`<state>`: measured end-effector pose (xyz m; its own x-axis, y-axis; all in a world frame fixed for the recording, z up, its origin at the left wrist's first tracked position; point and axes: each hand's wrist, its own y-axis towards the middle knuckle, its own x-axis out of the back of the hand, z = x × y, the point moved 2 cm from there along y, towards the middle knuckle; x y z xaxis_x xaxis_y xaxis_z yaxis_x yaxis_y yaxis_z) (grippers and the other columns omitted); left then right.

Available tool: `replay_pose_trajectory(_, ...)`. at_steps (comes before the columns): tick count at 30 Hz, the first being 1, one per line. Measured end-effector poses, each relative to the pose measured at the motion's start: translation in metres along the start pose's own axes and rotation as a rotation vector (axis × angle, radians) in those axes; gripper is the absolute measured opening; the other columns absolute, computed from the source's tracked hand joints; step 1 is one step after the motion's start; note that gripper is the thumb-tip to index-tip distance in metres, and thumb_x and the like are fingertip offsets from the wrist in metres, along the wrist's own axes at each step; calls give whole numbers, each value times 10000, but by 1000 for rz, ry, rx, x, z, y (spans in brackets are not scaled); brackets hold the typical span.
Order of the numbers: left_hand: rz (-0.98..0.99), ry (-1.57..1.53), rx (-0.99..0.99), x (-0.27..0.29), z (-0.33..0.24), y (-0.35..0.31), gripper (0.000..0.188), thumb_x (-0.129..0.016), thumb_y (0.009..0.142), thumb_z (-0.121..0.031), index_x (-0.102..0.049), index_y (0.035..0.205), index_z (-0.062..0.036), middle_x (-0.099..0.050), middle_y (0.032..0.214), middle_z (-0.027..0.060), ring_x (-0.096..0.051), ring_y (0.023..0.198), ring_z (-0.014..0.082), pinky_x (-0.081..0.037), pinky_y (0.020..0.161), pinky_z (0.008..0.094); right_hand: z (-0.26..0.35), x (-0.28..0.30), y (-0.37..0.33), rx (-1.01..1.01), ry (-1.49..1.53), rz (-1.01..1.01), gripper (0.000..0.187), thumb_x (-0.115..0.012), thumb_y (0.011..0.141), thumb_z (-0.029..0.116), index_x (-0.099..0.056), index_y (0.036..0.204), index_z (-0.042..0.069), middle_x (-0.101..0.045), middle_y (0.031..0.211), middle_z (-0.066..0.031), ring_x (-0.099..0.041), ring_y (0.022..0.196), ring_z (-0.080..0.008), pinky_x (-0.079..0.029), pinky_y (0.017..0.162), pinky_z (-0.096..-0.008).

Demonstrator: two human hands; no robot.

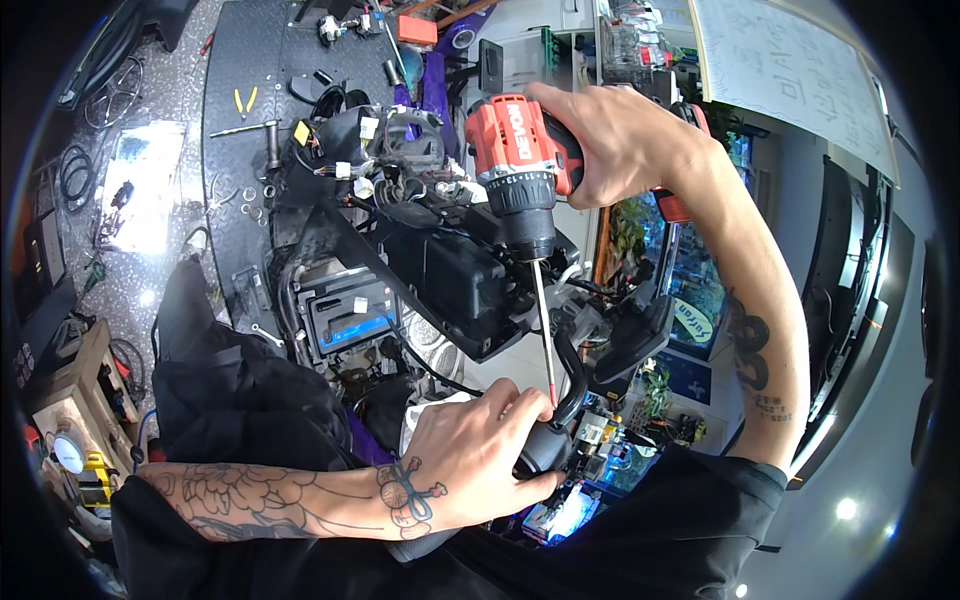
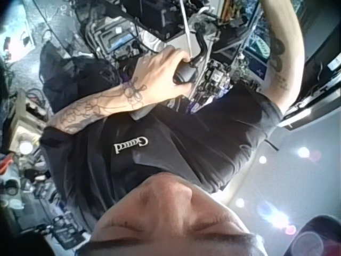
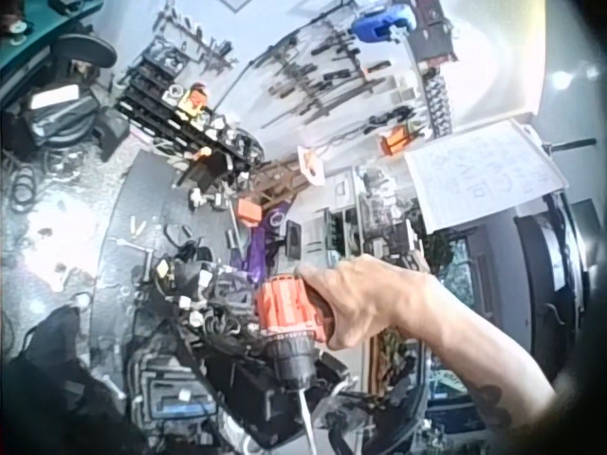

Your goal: The person uses a cordless drill to remove and install screws on a motorcycle handlebar assembly. They detach the left handlebar grip, reposition it, and then reattach it, followed by securing the right side and tightening central mounting bolts.

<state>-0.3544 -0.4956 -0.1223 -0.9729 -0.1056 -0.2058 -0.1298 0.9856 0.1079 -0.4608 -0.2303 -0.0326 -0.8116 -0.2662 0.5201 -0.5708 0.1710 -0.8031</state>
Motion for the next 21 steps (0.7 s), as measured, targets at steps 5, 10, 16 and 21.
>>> replay_pose_trajectory(5, -38, -17, -7, 3, 2, 5, 496, -861, 753, -372, -603, 1088, -111, -660, 1049, 41, -730, 796, 259, -589, 660, 395, 1, -1, 11, 20, 35, 12, 962, -814, 544, 133, -438, 1419, -6, -701, 821, -229, -698, 839, -454, -580, 767, -522)
replay_pose_trajectory(10, -31, -1, 9, 4, 1, 6, 497, -861, 756, -371, -606, 1095, -113, -656, 1035, 42, -732, 787, 254, -590, 656, 391, 4, 1, 17, 75, 16, -19, 932, -817, 539, 135, -447, 1382, -11, -684, 772, -228, -693, 807, -462, -574, 739, -525)
replay_pose_trajectory(16, 1, -24, -43, 1, 3, 1, 530, -855, 760, -393, -592, 1127, -114, -622, 958, 73, -718, 713, 268, -578, 600, 408, 10, -4, 6, 41, 46, 30, 899, -823, 537, 138, -460, 1343, -20, -676, 747, -227, -695, 796, -458, -571, 726, -518)
replay_pose_trajectory(21, -17, 33, -6, 5, 0, 7, 510, -866, 756, -422, -633, 1107, -136, -641, 989, 44, -720, 732, 247, -583, 624, 386, 7, 5, 18, 100, -13, -12, 945, -823, 540, 146, -462, 1395, -33, -681, 758, -226, -698, 800, -454, -574, 729, -505)
